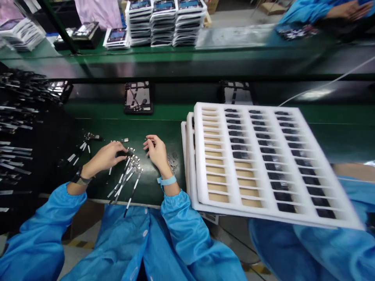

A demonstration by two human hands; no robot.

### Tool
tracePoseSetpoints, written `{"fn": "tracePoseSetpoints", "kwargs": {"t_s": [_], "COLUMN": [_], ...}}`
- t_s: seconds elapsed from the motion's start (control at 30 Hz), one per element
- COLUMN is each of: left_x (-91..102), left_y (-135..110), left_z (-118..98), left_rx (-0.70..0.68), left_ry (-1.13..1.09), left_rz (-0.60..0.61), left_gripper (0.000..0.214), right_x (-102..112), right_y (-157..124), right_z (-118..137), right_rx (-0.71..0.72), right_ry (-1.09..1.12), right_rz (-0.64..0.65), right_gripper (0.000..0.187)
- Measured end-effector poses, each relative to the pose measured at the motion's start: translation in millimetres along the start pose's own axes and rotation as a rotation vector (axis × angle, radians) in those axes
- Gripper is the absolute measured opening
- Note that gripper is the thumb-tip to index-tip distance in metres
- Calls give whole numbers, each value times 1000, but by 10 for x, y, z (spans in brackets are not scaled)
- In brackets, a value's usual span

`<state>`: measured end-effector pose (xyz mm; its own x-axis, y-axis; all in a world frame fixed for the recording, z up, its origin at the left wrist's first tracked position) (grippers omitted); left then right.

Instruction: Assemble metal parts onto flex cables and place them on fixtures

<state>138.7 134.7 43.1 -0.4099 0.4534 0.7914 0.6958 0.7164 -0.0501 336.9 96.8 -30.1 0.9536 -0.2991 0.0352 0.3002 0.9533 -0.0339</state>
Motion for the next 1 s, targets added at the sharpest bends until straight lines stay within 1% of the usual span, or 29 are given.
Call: {"fn": "tracePoseSetpoints", "kwargs": {"t_s": [0.07, 0.13, 0.17, 0.23, 0.3, 0.4, 0.47, 0.53, 0.57, 0.63, 0.73, 0.8, 0.87, 0.93, 1.0], "left_x": [-74, -96, -109, -156, -203, -210, -187, -140, -87, 94, 443, 561, 541, 427, 276], "left_y": [-69, -26, 22, 138, 237, 317, 336, 332, 323, 291, 214, 165, 135, 131, 147], "left_z": [48, 69, 71, 64, 51, 41, 75, 128, 144, 138, 76, 44, 44, 90, 175], "left_rx": [15, 9, 1, -28, -61, -98, -80, -33, -11, 5, 4, 23, 56, 91, 119], "left_ry": [50, 119, 155, 208, 228, 193, 116, -32, -127, -308, -460, -548, -657, -751, -832], "left_rz": [-60, -124, -133, -97, -35, 10, 35, 73, 79, 51, -39, -41, -6, 16, 4], "left_gripper": [21, 27, 29, 26, 18, 10, 10, 8, 7, 5, 18, 25, 29, 30, 32], "right_x": [-41, -60, -59, -55, -62, -92, -101, -104, -106, -117, -162, -209, -256, -294, -323], "right_y": [-1, -1, -1, 2, 7, 15, 19, 15, 9, -15, -73, -121, -165, -200, -227], "right_z": [-47, -63, -61, -56, -65, -92, -92, -67, -47, 8, 122, 209, 285, 347, 400], "right_rx": [-20, -17, -9, 4, 5, -6, -5, 5, 12, 28, 76, 125, 169, 204, 237], "right_ry": [-7, -35, -52, -77, -85, -76, -74, -79, -84, -101, -155, -198, -232, -258, -283], "right_rz": [37, 60, 63, 70, 89, 130, 141, 150, 155, 175, 221, 253, 278, 295, 311], "right_gripper": [38, 37, 36, 34, 33, 33, 32, 31, 31, 30, 27, 23, 20, 18, 17]}}
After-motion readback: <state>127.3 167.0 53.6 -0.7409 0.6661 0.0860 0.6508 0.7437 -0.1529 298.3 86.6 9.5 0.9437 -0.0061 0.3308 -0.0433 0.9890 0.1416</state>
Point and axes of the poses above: each hand's wrist, its own y-axis towards the middle knuckle, its own x-axis out of the back of the hand, z = x × y, the point moved 9 cm from there along y, towards the middle knuckle, and after that the axes turned 9 degrees about -y, right-handed, at the moved point
